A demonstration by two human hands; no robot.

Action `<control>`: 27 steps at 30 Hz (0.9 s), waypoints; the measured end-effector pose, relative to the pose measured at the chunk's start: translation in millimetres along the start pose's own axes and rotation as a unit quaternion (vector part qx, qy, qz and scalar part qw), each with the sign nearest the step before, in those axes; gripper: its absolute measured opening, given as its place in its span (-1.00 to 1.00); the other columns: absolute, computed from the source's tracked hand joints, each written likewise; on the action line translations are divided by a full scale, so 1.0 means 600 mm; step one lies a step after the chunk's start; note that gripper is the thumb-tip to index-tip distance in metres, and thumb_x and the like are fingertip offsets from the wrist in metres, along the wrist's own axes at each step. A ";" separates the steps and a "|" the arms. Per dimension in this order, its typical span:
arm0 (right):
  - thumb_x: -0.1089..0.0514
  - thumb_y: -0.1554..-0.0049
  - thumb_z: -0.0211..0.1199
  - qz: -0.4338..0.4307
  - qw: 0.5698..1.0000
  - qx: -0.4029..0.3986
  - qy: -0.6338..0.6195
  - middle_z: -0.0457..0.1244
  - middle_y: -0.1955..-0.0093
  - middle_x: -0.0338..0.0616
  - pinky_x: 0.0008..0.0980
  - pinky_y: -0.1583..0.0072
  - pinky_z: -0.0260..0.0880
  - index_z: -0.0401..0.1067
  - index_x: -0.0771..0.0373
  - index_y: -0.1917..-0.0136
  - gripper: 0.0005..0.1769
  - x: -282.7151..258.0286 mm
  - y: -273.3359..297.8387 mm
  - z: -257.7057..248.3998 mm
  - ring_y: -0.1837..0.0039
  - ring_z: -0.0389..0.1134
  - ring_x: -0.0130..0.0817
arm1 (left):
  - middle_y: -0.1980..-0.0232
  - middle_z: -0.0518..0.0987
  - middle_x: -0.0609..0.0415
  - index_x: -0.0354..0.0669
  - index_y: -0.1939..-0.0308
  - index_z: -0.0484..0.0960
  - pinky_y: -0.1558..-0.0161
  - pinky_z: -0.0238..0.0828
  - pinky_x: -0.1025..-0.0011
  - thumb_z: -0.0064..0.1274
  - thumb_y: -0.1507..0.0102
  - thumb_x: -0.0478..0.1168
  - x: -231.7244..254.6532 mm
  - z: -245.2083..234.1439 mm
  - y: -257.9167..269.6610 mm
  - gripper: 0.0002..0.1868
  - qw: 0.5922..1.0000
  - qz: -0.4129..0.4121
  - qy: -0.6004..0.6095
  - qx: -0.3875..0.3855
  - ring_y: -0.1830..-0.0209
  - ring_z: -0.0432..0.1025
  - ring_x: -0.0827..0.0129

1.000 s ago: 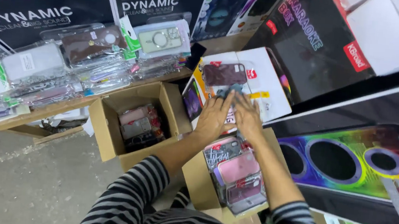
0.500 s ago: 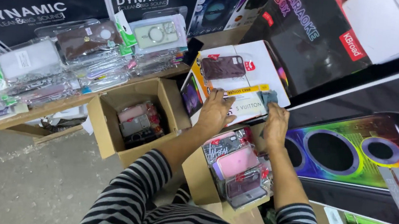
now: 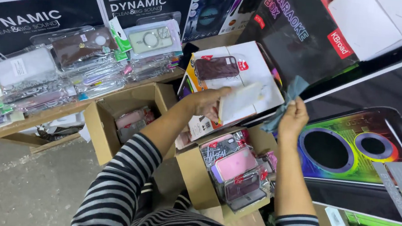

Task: The recorder is cleaning and organizing various packaged phone cases from shelves into a cardboard box.

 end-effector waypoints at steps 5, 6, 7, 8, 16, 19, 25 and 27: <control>0.40 -0.30 0.08 -0.085 0.995 -0.053 -0.005 0.36 -0.14 0.25 0.02 -0.24 0.32 0.47 0.32 -0.08 -0.83 -0.101 0.064 0.093 -0.24 0.36 0.20 | -0.56 0.12 -0.44 -0.08 -0.64 -0.09 -0.39 0.09 -0.24 -0.50 -0.19 0.64 -0.004 -0.012 0.055 0.18 0.990 0.034 0.127 0.045 -0.48 0.08 -0.44; 0.40 -0.30 0.06 -0.125 0.989 -0.076 -0.008 0.34 -0.20 0.30 0.06 -0.29 0.29 0.42 0.33 0.01 -0.88 -0.125 0.086 0.115 -0.29 0.33 0.25 | -0.52 0.17 -0.48 -0.01 -0.65 -0.09 -0.33 0.21 -0.24 -0.49 -0.21 0.62 -0.013 -0.017 0.052 0.13 0.989 0.071 0.109 0.075 -0.43 0.18 -0.43; 0.40 -0.30 0.06 -0.125 0.989 -0.077 -0.009 0.34 -0.20 0.30 0.06 -0.29 0.29 0.42 0.33 0.01 -0.88 -0.137 0.102 0.128 -0.29 0.33 0.25 | -0.52 0.17 -0.48 -0.01 -0.65 -0.09 -0.33 0.21 -0.24 -0.49 -0.21 0.62 -0.047 -0.034 -0.001 0.13 0.988 0.071 0.111 0.075 -0.43 0.18 -0.43; 0.37 -0.25 0.05 -0.206 0.963 -0.169 0.039 0.32 -0.30 0.18 -0.01 -0.34 0.28 0.42 0.24 -0.19 -0.73 -0.153 0.123 0.148 -0.35 0.30 0.17 | -0.36 0.32 -0.44 -0.07 -0.57 -0.01 -0.14 0.40 -0.18 -0.20 -0.26 0.34 -0.080 -0.054 -0.053 -0.06 0.986 0.092 0.098 0.100 -0.22 0.36 -0.37; 0.47 -0.24 -0.04 -0.175 0.908 -0.345 0.162 0.14 -0.51 0.17 0.01 -0.56 -0.07 0.26 0.33 -0.51 -0.43 -0.043 0.058 0.168 -0.57 0.05 0.07 | -0.20 0.50 -0.41 0.07 -0.56 0.16 0.16 0.66 0.06 -0.10 -0.41 -0.02 -0.118 -0.052 -0.081 -0.37 0.979 0.131 0.062 0.147 0.05 0.58 -0.22; 0.45 -0.17 0.02 -0.172 0.922 -0.293 0.184 0.15 -0.51 0.20 0.04 -0.50 0.06 0.27 0.23 -0.54 -0.33 0.022 0.018 0.178 -0.51 0.10 0.25 | -0.26 0.45 -0.40 0.05 -0.52 0.25 0.15 0.62 -0.05 -0.11 -0.42 -0.08 -0.104 -0.040 -0.079 -0.44 0.972 0.148 0.067 0.170 0.04 0.54 -0.35; 0.42 -0.18 0.06 -0.126 0.941 -0.223 0.220 0.31 -0.37 -0.01 -0.14 -0.42 0.21 0.49 0.13 -0.37 -0.46 0.036 0.001 0.167 -0.36 0.26 0.05 | -0.29 0.43 -0.32 0.09 -0.48 0.34 0.21 0.68 0.04 -0.12 -0.43 -0.07 -0.109 -0.037 -0.075 -0.49 0.969 0.156 0.063 0.182 0.09 0.56 -0.30; 0.43 -0.14 0.13 -0.144 0.954 -0.174 0.199 0.38 -0.22 0.06 -0.13 -0.34 0.30 0.57 0.23 -0.21 -0.58 0.051 -0.016 0.168 -0.26 0.35 0.06 | -0.26 0.47 -0.36 0.13 -0.52 0.26 0.13 0.63 0.01 -0.15 -0.45 -0.04 -0.104 -0.035 -0.058 -0.47 0.975 0.149 0.052 0.158 0.01 0.54 -0.29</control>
Point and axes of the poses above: each hand's wrist, its own y-axis away from the middle knuckle, its own z-axis out of the palm, x = y × z, the point moved 2 cm from there along -y, towards the middle knuckle
